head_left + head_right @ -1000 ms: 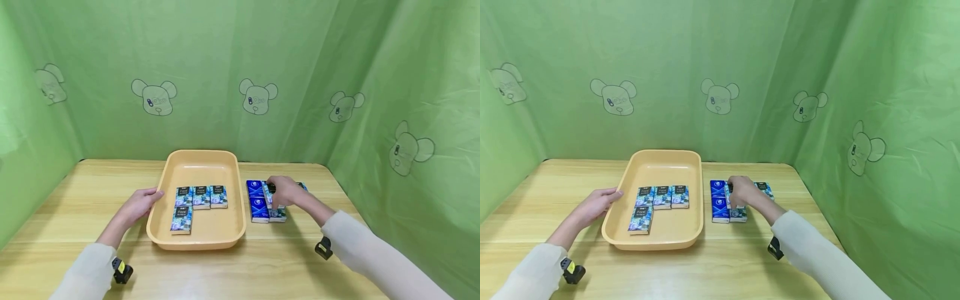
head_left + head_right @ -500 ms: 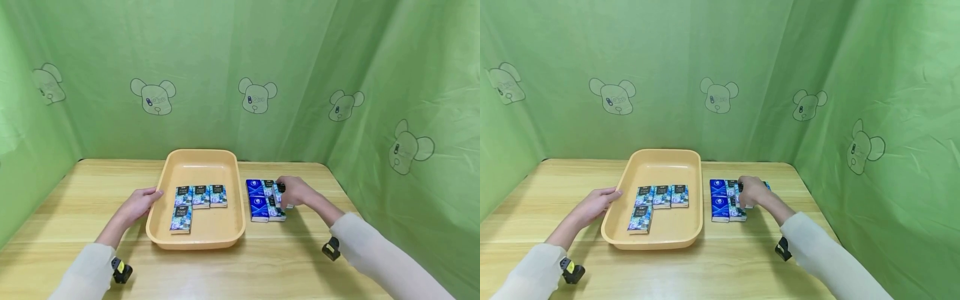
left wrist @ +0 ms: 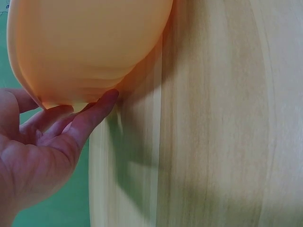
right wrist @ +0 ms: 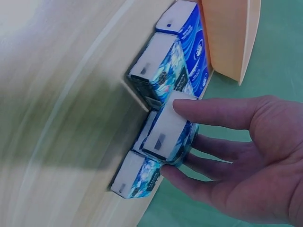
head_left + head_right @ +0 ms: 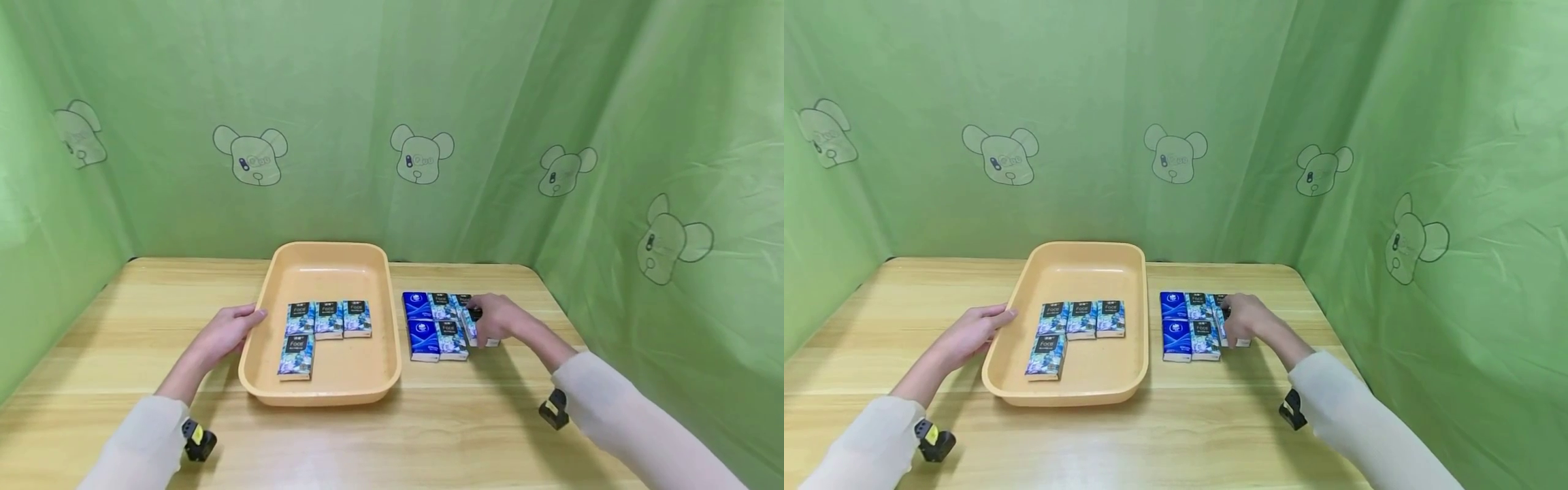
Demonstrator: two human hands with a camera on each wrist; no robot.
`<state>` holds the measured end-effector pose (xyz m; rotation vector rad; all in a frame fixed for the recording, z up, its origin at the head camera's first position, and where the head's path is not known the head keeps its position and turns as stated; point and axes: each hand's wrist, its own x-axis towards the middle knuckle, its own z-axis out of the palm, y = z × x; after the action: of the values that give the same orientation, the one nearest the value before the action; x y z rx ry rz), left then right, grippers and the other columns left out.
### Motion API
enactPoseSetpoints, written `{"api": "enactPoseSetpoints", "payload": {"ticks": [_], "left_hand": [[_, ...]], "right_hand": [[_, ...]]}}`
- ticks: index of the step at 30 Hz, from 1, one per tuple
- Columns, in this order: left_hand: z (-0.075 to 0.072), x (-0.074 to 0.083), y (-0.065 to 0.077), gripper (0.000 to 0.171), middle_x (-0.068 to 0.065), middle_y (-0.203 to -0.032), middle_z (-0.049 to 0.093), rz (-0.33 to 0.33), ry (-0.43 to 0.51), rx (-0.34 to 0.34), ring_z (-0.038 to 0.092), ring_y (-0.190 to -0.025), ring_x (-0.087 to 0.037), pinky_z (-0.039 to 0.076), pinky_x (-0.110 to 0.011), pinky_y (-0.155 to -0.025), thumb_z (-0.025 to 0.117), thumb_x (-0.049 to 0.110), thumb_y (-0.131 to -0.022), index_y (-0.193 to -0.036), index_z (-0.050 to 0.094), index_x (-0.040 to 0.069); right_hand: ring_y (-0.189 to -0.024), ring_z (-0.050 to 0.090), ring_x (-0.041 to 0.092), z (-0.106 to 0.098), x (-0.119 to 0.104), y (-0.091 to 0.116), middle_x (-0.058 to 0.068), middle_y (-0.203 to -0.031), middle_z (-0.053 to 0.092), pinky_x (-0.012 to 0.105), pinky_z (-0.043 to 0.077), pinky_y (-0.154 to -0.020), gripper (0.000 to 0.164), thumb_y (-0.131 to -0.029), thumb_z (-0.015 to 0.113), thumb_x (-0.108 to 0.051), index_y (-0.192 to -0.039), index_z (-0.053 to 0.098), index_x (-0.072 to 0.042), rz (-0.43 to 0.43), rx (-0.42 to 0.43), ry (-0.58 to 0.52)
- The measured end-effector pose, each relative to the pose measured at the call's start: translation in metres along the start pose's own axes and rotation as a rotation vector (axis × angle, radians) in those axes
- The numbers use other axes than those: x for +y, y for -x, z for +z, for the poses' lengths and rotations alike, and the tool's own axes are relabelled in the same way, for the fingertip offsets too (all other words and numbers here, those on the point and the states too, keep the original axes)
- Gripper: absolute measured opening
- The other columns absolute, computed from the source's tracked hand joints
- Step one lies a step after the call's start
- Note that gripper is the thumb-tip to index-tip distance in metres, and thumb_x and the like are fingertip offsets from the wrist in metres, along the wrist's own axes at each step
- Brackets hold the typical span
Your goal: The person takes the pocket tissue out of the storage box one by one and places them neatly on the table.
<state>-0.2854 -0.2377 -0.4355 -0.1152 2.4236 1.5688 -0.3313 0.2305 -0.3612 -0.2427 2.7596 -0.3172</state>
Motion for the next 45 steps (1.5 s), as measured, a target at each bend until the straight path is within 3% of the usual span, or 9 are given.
{"api": "enactPoseSetpoints", "payload": {"ticks": [3, 9, 20, 27, 32, 39, 45], "left_hand": [[0.001, 0.0, 0.0, 0.065, -0.03, -0.141, 0.056, 0.004, 0.004, -0.006, 0.07, -0.104, -0.021, 0.061, -0.028, -0.081, 0.045, 0.037, -0.109, -0.157, 0.028, -0.004], [0.001, -0.001, 0.0, 0.066, -0.031, -0.144, 0.053, 0.003, 0.007, -0.013, 0.069, -0.112, -0.028, 0.062, -0.034, -0.087, 0.044, 0.037, -0.109, -0.157, 0.026, -0.004], [0.002, 0.0, 0.002, 0.064, -0.031, -0.144, 0.053, 0.006, 0.016, -0.012, 0.069, -0.111, -0.026, 0.062, -0.033, -0.086, 0.043, 0.036, -0.109, -0.157, 0.027, -0.004], [0.002, 0.001, 0.002, 0.065, -0.03, -0.139, 0.058, 0.006, 0.022, -0.005, 0.069, -0.099, -0.016, 0.061, -0.029, -0.08, 0.045, 0.036, -0.109, -0.156, 0.028, -0.005], [0.001, 0.002, 0.003, 0.066, -0.031, -0.141, 0.056, 0.001, 0.022, -0.007, 0.07, -0.102, -0.019, 0.061, -0.031, -0.082, 0.044, 0.037, -0.109, -0.157, 0.027, -0.004], [0.001, 0.002, 0.003, 0.065, -0.031, -0.141, 0.055, -0.003, 0.024, -0.007, 0.07, -0.106, -0.023, 0.062, -0.033, -0.084, 0.044, 0.037, -0.109, -0.157, 0.027, -0.004], [-0.001, 0.003, 0.003, 0.067, -0.031, -0.139, 0.057, -0.011, 0.026, -0.004, 0.071, -0.101, -0.02, 0.062, -0.033, -0.082, 0.045, 0.038, -0.108, -0.157, 0.026, -0.003]], "right_hand": [[-0.093, 0.061, 0.029, 0.002, 0.003, 0.0, 0.036, -0.145, 0.047, 0.028, 0.055, -0.061, 0.089, -0.066, 0.081, 0.005, -0.147, 0.045, 0.006, 0.022, -0.029, -0.017], [-0.095, 0.06, 0.03, 0.005, 0.006, 0.0, 0.036, -0.143, 0.049, 0.028, 0.054, -0.062, 0.086, -0.067, 0.081, 0.006, -0.146, 0.046, 0.008, 0.019, -0.049, -0.019], [-0.092, 0.061, 0.028, 0.011, 0.005, -0.003, 0.035, -0.144, 0.049, 0.029, 0.055, -0.062, 0.086, -0.067, 0.081, 0.007, -0.147, 0.046, 0.006, 0.035, -0.063, -0.025], [-0.088, 0.061, 0.028, 0.017, 0.008, -0.004, 0.038, -0.139, 0.051, 0.029, 0.057, -0.062, 0.088, -0.063, 0.081, 0.008, -0.145, 0.048, 0.006, 0.018, -0.045, -0.012], [-0.081, 0.06, 0.026, 0.02, 0.009, -0.005, 0.039, -0.138, 0.051, 0.029, 0.057, -0.06, 0.09, -0.062, 0.08, 0.009, -0.146, 0.047, 0.006, 0.018, -0.037, -0.024], [-0.089, 0.06, 0.03, 0.025, 0.01, -0.006, 0.037, -0.138, 0.053, 0.028, 0.056, -0.058, 0.09, -0.06, 0.079, 0.01, -0.144, 0.048, 0.006, 0.012, -0.012, -0.031], [-0.081, 0.058, 0.027, 0.028, 0.011, -0.006, 0.036, -0.142, 0.05, 0.029, 0.055, -0.057, 0.091, -0.058, 0.079, 0.011, -0.144, 0.048, 0.004, 0.013, 0.004, -0.063]]}}
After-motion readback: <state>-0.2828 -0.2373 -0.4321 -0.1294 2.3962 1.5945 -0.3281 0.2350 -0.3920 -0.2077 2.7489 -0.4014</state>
